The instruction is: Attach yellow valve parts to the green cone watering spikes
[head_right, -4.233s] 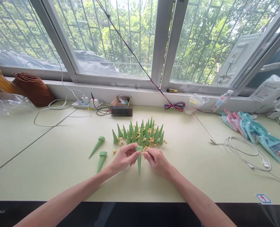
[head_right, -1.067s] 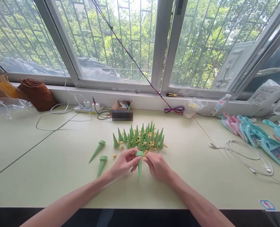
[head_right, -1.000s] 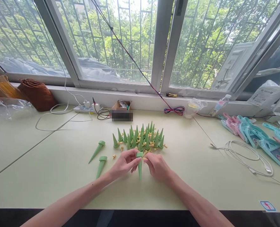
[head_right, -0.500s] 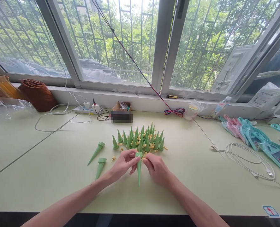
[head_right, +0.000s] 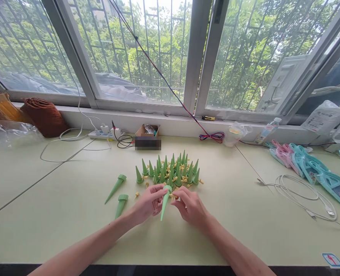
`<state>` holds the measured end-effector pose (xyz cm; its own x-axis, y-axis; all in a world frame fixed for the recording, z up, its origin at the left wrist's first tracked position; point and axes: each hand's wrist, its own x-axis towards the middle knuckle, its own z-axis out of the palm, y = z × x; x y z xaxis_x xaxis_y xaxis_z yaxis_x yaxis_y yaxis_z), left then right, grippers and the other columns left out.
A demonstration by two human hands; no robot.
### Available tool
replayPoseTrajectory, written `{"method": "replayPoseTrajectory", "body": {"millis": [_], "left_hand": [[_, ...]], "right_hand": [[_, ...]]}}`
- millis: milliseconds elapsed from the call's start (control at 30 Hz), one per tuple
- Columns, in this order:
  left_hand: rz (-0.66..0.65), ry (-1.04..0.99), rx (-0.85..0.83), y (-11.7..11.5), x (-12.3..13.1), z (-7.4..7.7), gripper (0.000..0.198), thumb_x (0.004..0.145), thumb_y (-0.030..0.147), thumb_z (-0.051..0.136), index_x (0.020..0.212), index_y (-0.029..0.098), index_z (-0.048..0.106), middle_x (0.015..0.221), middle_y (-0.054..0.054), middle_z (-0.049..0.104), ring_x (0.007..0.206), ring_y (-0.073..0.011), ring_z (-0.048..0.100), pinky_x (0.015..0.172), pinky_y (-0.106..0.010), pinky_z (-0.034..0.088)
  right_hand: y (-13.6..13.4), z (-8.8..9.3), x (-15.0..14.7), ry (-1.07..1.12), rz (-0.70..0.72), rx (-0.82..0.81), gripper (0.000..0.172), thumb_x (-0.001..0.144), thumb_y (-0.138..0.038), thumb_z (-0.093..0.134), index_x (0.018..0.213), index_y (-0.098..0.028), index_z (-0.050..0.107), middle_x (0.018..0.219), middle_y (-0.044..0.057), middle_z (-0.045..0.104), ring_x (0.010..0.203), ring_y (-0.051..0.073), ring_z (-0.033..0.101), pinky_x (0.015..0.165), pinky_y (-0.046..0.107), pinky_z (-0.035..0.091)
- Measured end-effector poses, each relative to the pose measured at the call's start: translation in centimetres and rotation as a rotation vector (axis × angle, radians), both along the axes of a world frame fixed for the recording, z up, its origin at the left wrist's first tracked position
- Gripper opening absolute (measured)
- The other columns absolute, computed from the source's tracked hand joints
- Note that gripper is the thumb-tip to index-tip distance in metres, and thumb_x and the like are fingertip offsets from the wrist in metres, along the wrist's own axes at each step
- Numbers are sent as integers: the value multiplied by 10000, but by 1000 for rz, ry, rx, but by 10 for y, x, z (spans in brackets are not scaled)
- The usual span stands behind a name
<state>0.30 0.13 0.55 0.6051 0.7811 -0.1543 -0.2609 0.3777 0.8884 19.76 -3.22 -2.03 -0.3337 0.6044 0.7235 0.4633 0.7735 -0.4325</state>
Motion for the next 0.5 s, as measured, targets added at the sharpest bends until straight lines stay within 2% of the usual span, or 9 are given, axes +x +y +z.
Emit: {"method": "replayPoseTrajectory", "body": {"millis": [133, 267, 500], "left_hand": [[-3, 26, 5, -1, 0, -2, 366, 772, 459, 780, 808, 164, 568, 490, 73, 451, 384, -48, 350, 340, -165, 302], [-10, 23, 56, -2, 0, -4, 357, 792, 471, 759, 824, 164, 580, 498, 81, 436, 388, -50, 354, 345, -168, 312], [-20, 101, 207, -8, 1, 0, 350, 848, 492, 691, 836, 160, 585, 534, 57, 491, 421, -63, 405, 396, -183, 365]], "right_hand": [[1, 1, -1, -10, 2, 43, 97, 1018, -220, 473, 1061, -212, 559, 741, 14, 577, 485, 108, 443, 458, 237, 351], [-1, 0, -1, -12, -4, -5, 114, 1030, -231, 448, 1029, -212, 561, 713, 2, 540, 500, 117, 417, 476, 247, 336], [-3, 1, 0, -5, -19, -98, 260, 1052, -243, 372, 903, -203, 582, 660, -13, 476, 527, 128, 388, 520, 262, 308]]}}
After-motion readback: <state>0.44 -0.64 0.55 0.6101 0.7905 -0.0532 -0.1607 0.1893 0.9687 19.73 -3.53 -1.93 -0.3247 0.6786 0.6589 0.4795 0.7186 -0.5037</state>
